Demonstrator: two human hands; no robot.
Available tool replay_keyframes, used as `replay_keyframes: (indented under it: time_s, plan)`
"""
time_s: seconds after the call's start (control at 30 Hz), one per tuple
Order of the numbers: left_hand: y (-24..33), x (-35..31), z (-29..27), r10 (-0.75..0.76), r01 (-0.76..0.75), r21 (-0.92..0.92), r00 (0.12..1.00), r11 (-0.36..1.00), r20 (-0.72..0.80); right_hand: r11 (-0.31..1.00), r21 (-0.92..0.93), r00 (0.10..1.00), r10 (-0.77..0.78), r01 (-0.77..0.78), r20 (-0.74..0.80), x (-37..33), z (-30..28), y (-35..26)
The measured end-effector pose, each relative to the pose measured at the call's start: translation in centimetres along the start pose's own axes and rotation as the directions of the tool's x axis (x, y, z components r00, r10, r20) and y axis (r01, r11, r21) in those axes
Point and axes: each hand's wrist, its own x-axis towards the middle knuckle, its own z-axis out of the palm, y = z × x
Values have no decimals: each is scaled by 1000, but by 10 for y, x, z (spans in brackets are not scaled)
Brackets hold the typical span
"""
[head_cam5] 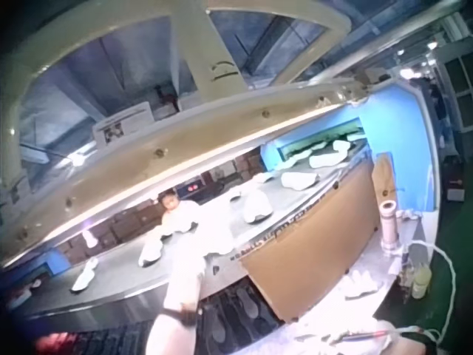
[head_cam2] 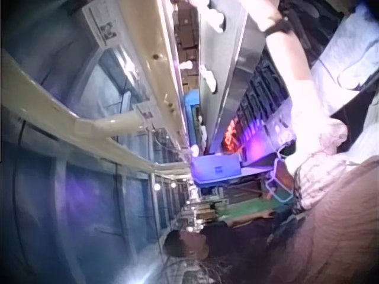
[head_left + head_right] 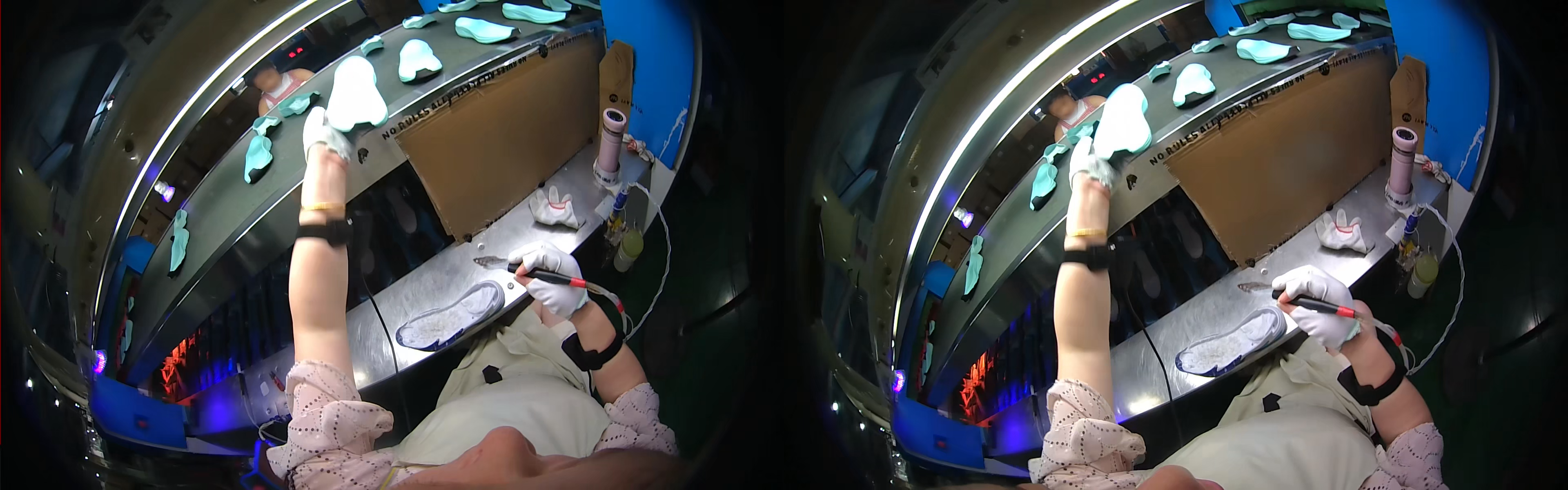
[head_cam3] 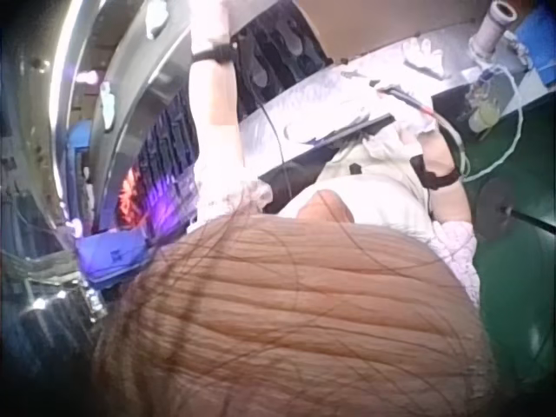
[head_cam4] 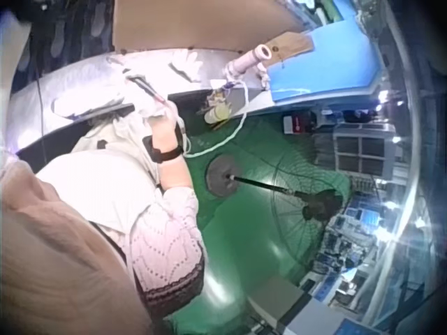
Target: Applying adhesive or coating to shoe soles using a specialized brush applicator on a production line.
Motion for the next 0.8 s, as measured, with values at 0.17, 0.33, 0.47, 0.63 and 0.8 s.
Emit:
replay_keyframes:
  time_s: [0.17, 0.33, 0.47, 0.63, 0.8]
  plan:
    - [28, 44, -43, 383, -189, 738, 918, 648, -100, 996, -68, 996, -55, 60, 72, -4, -4, 7]
    - [63, 7, -77, 452, 139, 529, 721, -837, 526, 993, -49, 994, 106, -104, 30, -11, -11, 20]
    - [128, 7, -156, 469, 222, 635, 847, -740, 251, 999, 3, 999, 32, -32, 38, -9, 2, 17]
    - [116, -33, -114, 393, 166, 501, 833, -849, 390, 995, 42, 996, 87, -88, 38, -12, 14, 23]
    - [110, -85, -113, 711, -558, 830, 586, 6, 389, 998, -31, 998, 59, -58, 38, -13, 15, 33]
